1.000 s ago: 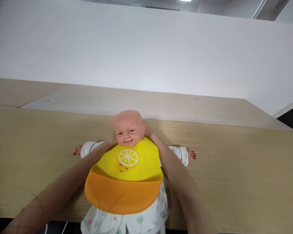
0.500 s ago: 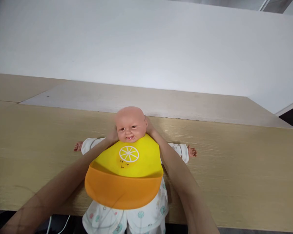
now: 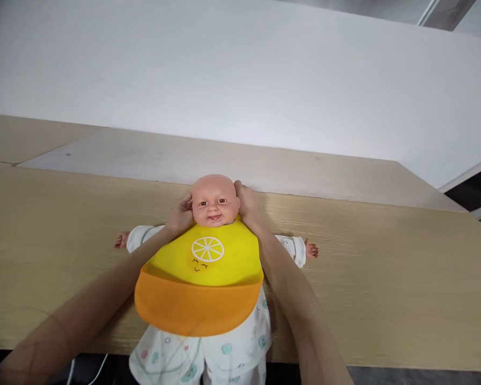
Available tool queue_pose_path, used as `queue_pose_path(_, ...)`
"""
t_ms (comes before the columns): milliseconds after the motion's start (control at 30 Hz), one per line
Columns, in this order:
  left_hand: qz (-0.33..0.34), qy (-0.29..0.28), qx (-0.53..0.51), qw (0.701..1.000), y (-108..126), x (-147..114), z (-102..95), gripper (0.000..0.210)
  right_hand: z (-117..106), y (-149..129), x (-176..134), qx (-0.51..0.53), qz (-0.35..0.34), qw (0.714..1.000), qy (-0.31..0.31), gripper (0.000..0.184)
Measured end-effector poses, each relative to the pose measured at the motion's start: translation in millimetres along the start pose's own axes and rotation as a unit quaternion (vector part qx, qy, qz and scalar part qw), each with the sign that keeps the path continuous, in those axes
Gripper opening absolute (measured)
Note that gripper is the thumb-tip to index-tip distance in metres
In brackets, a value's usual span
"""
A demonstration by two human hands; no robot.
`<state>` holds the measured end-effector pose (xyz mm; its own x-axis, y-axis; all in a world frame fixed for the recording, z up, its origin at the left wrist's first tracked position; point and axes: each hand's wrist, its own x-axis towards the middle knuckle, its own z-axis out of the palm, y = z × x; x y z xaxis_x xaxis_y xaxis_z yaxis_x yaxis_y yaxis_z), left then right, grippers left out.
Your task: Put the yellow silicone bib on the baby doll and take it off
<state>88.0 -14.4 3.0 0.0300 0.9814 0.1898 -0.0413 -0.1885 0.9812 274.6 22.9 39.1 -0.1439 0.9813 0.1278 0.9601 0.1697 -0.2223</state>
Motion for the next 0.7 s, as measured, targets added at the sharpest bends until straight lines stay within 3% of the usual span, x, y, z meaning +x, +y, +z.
queue_pose_path(133, 0.041, 0.010, 0.039, 0.998, -1, 1, -3.0, 0.059, -4, 3, -3, -0.070, 0.004, 0.997, 0.030, 0.021)
queue_pose_path(333, 0.064, 0.078, 0.207, 0.973, 5, -2, -6.2, 0.037, 0, 3, -4, -0.096, 0.050, 0.994, 0.017, 0.020)
queue_pose_path(700, 0.039, 0.045, 0.302, 0.952, 9, -1, -5.5, 0.034, -1, 3, -1, -0.065, 0.070, 0.995, -0.027, 0.022)
